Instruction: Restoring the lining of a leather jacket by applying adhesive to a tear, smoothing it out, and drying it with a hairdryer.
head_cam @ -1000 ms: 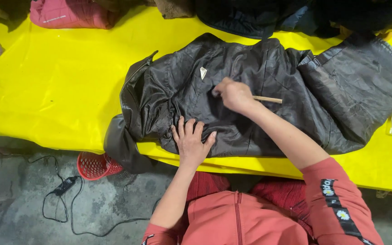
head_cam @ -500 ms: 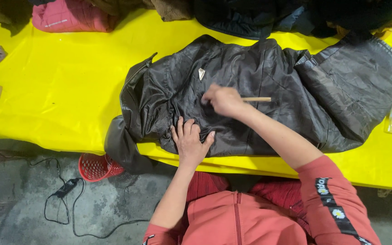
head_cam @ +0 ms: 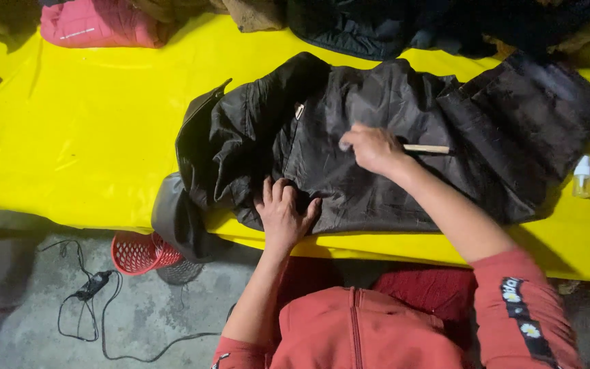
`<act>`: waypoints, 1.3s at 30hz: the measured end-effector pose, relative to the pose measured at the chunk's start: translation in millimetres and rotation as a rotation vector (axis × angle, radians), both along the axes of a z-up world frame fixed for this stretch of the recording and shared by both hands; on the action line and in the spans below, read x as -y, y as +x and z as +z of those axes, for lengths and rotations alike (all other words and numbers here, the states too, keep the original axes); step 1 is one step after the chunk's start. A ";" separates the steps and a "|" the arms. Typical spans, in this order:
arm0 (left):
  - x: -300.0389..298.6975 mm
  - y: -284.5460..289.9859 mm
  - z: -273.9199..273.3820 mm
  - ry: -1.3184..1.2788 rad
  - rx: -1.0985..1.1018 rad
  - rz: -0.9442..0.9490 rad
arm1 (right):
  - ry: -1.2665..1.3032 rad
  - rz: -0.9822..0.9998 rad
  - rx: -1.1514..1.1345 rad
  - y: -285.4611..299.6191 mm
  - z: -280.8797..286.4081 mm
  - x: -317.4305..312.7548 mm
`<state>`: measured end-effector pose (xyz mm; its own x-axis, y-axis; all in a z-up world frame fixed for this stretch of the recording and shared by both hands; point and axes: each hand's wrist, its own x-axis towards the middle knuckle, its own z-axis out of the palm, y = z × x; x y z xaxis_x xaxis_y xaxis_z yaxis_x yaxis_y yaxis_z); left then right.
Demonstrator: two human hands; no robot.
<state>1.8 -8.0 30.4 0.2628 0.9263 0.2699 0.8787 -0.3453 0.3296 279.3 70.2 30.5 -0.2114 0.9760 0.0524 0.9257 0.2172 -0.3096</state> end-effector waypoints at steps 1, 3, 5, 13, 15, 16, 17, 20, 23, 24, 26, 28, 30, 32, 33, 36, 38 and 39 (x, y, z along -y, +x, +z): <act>0.4 -0.1 2.3 -0.002 -0.002 0.000 | -0.002 0.000 -0.002 0.2 3.1 5.2; 0.6 0.7 7.2 -0.013 0.008 -0.006 | -0.165 0.239 -0.178 1.8 10.3 15.5; 0.8 -0.1 4.6 -0.007 0.013 -0.009 | -0.171 0.227 -0.206 13.1 11.0 16.5; -0.3 -2.4 -3.4 0.088 0.021 -0.022 | 0.087 -0.077 0.079 46.3 23.9 32.5; -0.4 -1.2 -5.6 0.130 0.021 -0.007 | -0.072 0.043 -0.030 37.3 28.6 52.1; 0.2 -2.4 -6.1 0.126 0.026 -0.031 | -0.075 0.018 -0.027 43.0 29.9 58.3; -0.4 -3.7 -6.1 0.153 0.028 -0.043 | -0.121 0.125 -0.182 48.8 30.9 65.1; -0.5 -2.8 -6.1 0.191 0.021 -0.063 | -0.045 0.112 -0.410 94.9 56.3 85.3; 0.8 -2.2 -6.8 0.196 0.020 -0.045 | 0.154 -0.150 -0.496 166.3 92.0 107.0; 0.9 -2.0 -7.1 0.185 0.030 -0.032 | 0.233 -0.307 -0.511 192.1 104.5 115.0; 0.5 -1.2 -7.3 0.187 0.019 -0.033 | 0.241 -0.577 -0.457 259.2 98.5 138.2; -1.0 -1.0 -9.5 0.190 0.007 -0.029 | 0.247 -0.840 -0.398 341.5 56.3 170.2; -0.9 -2.6 -12.5 0.175 -0.027 -0.018 | 0.437 -0.804 -0.473 427.5 -0.3 188.6; -1.0 -1.5 -12.9 0.187 -0.026 -0.024 | 0.414 -0.914 -0.376 443.1 -11.9 209.4; -0.9 -2.1 -12.5 0.201 -0.027 -0.025 | 0.389 -1.018 -0.280 449.9 -18.4 219.0; -0.4 -0.5 -11.2 0.167 -0.017 -0.019 | 0.368 -1.082 -0.326 436.0 -19.9 230.9; 0.1 0.0 -11.5 0.167 -0.014 -0.019 | 0.386 -1.094 -0.307 438.2 -30.2 228.2; -0.2 0.0 -11.3 0.168 -0.010 -0.014 | 0.405 -1.100 -0.288 439.1 -34.6 225.7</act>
<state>1.8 -7.7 19.1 0.2790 0.8643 0.4185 0.8762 -0.4075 0.2573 718.4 -155.5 -4.1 0.7926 0.5281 0.3048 0.5844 -0.5151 -0.6270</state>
